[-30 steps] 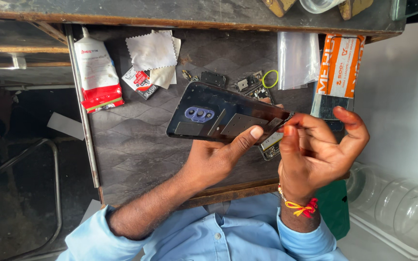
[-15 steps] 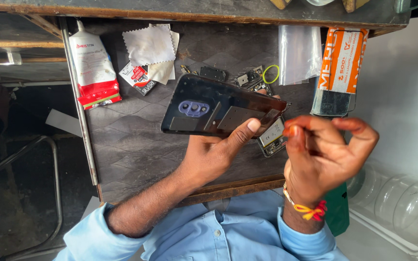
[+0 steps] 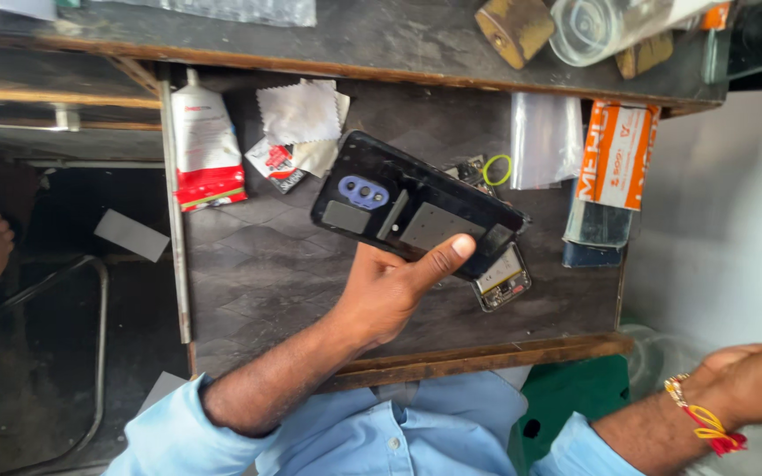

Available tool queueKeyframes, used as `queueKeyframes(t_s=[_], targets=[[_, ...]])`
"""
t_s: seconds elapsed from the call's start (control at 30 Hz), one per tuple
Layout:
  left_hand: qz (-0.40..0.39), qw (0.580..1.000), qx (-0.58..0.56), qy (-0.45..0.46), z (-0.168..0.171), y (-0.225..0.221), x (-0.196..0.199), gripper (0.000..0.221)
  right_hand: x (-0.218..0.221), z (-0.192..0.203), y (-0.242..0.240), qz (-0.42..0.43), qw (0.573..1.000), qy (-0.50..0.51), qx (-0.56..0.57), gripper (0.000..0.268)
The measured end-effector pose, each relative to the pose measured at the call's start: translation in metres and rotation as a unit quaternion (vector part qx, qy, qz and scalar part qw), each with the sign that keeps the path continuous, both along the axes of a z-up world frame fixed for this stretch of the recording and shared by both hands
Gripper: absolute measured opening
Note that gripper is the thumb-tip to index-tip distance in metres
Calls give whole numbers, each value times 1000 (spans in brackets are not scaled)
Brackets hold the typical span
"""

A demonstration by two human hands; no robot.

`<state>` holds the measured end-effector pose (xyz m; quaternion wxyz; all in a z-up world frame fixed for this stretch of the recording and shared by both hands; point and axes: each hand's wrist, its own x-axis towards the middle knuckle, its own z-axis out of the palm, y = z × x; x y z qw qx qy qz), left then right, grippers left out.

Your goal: The person cleans and reassembles a mobile phone by wiping the interior and back panel with a cloth and pressing the components together by hand.

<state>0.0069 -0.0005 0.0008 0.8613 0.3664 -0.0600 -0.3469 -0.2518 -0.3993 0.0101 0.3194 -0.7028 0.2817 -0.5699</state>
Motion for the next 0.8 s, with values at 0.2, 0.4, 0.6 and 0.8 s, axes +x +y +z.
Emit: queueKeyframes(t_s=[0.2, 0.4, 0.6, 0.8], targets=[[-24, 999, 20, -25, -3, 1, -2, 30, 1, -27, 20, -20, 999, 6, 41, 7], [-35, 998, 30, -51, -6, -1, -4, 31, 93, 23, 123, 128, 990, -39, 49, 10], [-67, 995, 33, -65, -3, 1, -2, 31, 169, 77, 223, 350, 932, 36, 88, 20], [-58, 997, 3, -55, 1, 2, -2, 31, 198, 101, 244, 352, 881, 309, 64, 23]])
